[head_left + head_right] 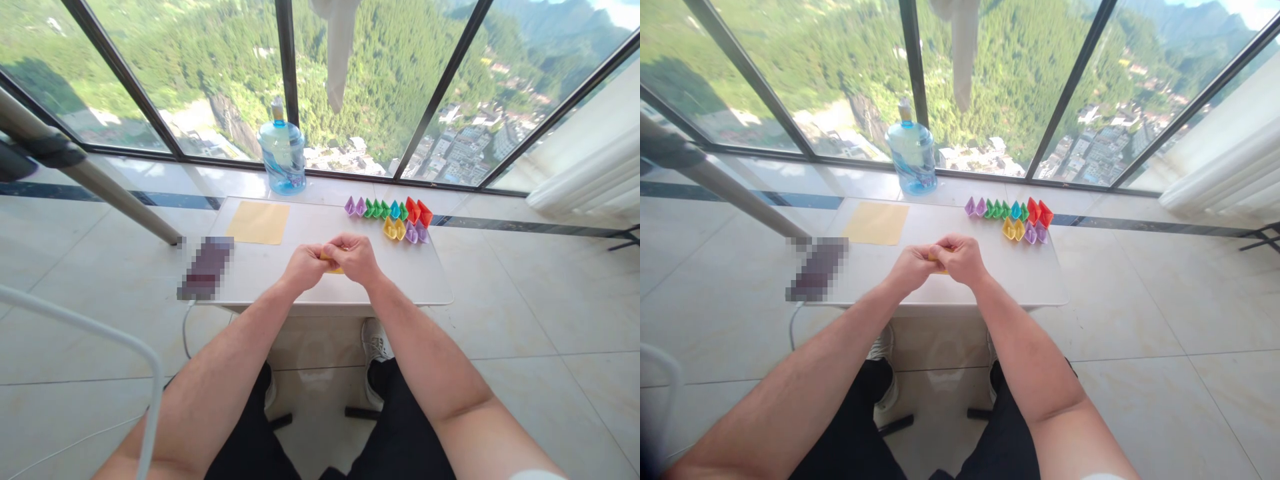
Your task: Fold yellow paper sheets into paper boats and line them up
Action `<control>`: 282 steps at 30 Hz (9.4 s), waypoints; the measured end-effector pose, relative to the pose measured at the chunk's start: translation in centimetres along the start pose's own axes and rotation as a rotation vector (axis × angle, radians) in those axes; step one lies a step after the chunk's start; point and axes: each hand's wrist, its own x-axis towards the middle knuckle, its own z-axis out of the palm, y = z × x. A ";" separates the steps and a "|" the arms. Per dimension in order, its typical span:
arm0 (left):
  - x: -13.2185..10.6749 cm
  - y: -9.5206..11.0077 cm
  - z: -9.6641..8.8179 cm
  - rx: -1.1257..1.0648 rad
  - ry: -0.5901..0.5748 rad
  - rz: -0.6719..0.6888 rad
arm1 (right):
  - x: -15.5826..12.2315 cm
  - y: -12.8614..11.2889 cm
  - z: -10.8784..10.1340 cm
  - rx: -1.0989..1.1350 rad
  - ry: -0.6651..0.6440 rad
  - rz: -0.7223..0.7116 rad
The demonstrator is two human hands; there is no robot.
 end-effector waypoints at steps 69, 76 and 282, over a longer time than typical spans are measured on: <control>0.4 0.4 -1.0 -0.252 0.235 0.141 | -0.4 -1.1 -0.9 -0.185 0.041 -0.278; 0.3 0.2 -0.7 -0.263 0.238 0.131 | -0.4 -1.1 -0.7 -0.180 0.049 -0.262; 0.0 1.6 -1.7 -0.132 0.313 0.199 | 1.4 1.8 -4.5 0.085 -0.160 -0.064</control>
